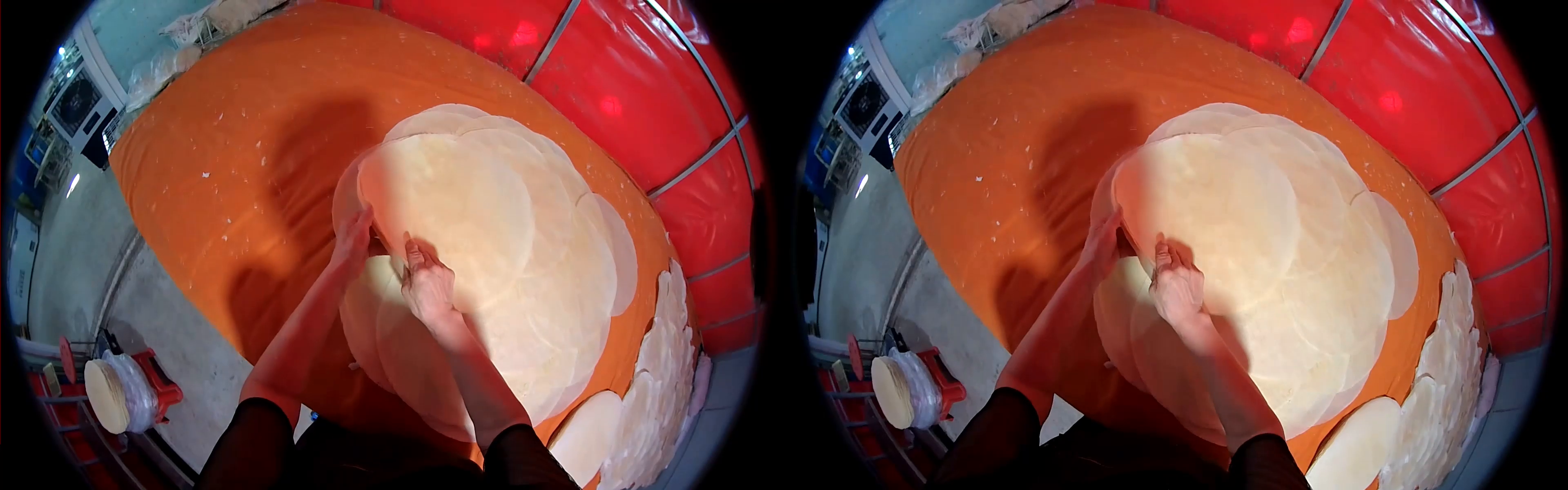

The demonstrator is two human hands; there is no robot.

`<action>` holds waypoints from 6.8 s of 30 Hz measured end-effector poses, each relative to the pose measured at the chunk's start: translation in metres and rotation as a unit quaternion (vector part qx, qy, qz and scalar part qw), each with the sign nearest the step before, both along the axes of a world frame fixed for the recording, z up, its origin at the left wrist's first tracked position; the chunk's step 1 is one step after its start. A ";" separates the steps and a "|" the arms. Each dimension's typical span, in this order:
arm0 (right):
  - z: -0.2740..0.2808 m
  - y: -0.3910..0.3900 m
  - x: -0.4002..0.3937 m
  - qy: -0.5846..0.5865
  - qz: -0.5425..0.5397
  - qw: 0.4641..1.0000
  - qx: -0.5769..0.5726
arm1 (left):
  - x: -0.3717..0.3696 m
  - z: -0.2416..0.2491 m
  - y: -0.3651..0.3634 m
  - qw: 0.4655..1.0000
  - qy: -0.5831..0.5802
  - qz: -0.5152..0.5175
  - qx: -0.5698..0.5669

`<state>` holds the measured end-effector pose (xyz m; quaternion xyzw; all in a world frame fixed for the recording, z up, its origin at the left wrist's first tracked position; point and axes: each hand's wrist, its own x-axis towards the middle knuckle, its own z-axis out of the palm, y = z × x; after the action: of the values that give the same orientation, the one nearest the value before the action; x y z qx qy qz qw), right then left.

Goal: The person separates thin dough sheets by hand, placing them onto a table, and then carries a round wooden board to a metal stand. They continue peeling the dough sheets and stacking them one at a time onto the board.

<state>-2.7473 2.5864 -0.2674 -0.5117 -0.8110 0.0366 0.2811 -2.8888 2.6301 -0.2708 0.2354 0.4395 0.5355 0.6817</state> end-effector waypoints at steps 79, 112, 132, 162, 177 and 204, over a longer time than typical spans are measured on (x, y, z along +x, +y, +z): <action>-0.028 -0.069 0.256 -0.162 -0.209 0.963 0.058 | 0.254 -0.028 -0.014 0.924 -0.073 -0.357 -0.113; -0.002 -0.078 0.176 0.011 -0.096 0.993 -0.069 | 0.101 -0.031 -0.084 0.998 0.006 -0.068 -0.009; -0.004 0.044 0.060 -0.251 0.029 0.965 -0.077 | 0.025 -0.025 -0.005 0.997 -0.028 -0.056 -0.054; -0.002 0.046 0.184 -0.049 -0.147 0.981 -0.118 | 0.136 -0.032 0.055 0.958 0.068 -0.254 -0.115; 0.084 0.110 0.264 0.092 -0.119 0.989 -0.004 | 0.110 -0.086 0.072 0.892 0.400 0.069 0.199; 0.010 0.015 0.119 -0.096 -0.112 0.981 -0.123 | 0.100 -0.010 0.024 0.932 -0.303 -0.157 -0.124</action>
<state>-2.6287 2.6016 -0.2571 -0.6313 -0.7609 0.0549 0.1397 -2.7885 2.6541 -0.2807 0.0417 0.2321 0.4087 0.8817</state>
